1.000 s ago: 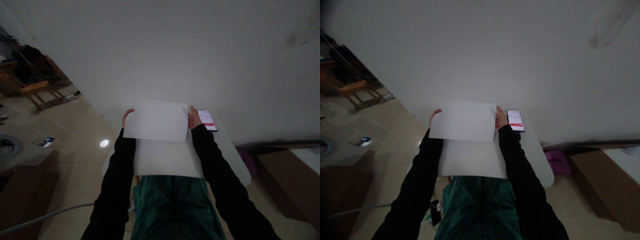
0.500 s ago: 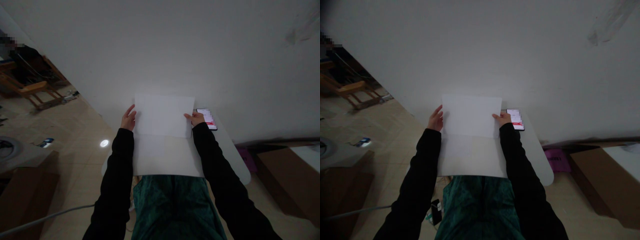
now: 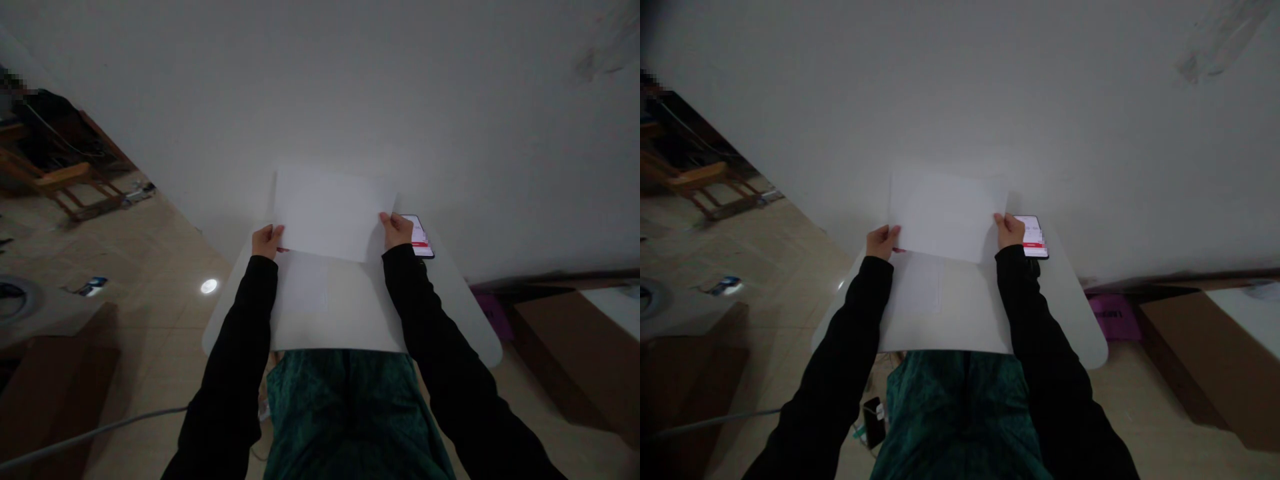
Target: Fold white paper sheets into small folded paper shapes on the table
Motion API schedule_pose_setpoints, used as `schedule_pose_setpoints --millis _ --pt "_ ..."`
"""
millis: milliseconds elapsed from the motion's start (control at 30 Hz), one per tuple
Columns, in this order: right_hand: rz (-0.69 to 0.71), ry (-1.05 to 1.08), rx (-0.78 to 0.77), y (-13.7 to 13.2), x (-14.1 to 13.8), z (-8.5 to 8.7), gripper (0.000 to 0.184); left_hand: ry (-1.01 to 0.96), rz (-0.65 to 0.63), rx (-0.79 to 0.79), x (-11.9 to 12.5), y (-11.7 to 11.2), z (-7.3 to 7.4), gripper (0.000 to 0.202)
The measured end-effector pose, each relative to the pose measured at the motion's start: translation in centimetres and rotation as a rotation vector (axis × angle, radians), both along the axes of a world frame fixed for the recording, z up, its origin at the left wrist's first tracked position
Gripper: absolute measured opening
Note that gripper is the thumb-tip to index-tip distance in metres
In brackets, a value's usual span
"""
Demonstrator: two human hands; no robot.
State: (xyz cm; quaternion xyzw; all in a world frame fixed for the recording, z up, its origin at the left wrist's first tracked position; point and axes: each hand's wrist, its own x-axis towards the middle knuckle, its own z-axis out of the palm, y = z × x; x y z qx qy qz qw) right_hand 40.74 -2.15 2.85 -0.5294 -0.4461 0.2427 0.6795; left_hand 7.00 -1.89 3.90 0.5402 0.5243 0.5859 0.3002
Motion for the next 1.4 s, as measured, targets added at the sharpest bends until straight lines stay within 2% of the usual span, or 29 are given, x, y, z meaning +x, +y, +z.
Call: schedule_pose_setpoints --millis 67,200,333,400,600,733,833,933,1067,1133,1200,1233,1300,1400 --pt "-0.021 -0.006 0.022 0.0 0.4 0.1 0.036 0.031 0.017 -0.001 0.0 -0.3 0.2 0.048" --pt "-0.083 -0.011 0.033 -0.1 1.0 0.5 0.041 -0.029 -0.041 -0.026 0.0 -0.4 0.4 0.036" --pt "-0.114 -0.010 0.103 0.1 1.5 0.5 0.038 -0.218 -0.090 -0.081 0.3 0.0 0.1 0.049" --pt "-0.114 0.010 0.141 0.2 1.7 0.4 0.036 -0.247 -0.099 -0.097 0.4 0.0 0.0 0.054" --pt "-0.125 0.013 0.145 -0.3 1.6 1.2 0.039 -0.126 -0.070 -0.099 -0.3 -0.1 -0.4 0.046" --pt "-0.099 0.000 0.155 -0.6 1.6 1.5 0.042 -0.023 -0.098 -0.163 -1.1 0.0 -0.4 0.039" --pt "-0.003 0.040 0.120 -0.4 1.7 1.2 0.041 0.005 -0.097 -0.150 -1.1 0.0 -0.1 0.037" --pt "0.124 0.093 0.063 -0.2 1.4 0.7 0.039 0.029 -0.170 -0.096 -0.9 0.1 0.1 0.038" --pt "0.265 0.151 -0.031 -0.7 0.4 1.3 0.048 -0.096 -0.200 0.010 -0.7 0.6 -0.3 0.046" --pt "0.423 0.240 -0.125 -1.6 -0.2 2.2 0.061 -0.148 -0.150 0.063 -0.8 1.0 -0.7 0.048" --pt "0.643 0.330 -0.182 -2.6 -0.7 3.1 0.076 -0.184 -0.094 0.105 -1.0 1.4 -1.0 0.045" --pt "0.699 0.364 -0.199 -3.0 -1.0 3.4 0.079 -0.204 -0.075 0.124 -1.1 1.6 -1.1 0.043" --pt "0.758 0.402 -0.260 -3.5 -1.4 3.5 0.075 -0.241 -0.055 0.149 -1.2 1.8 -1.2 0.041" --pt "0.755 0.362 -0.331 -3.2 -2.2 2.5 0.068 -0.278 -0.063 0.148 -1.1 2.0 -1.4 0.042"
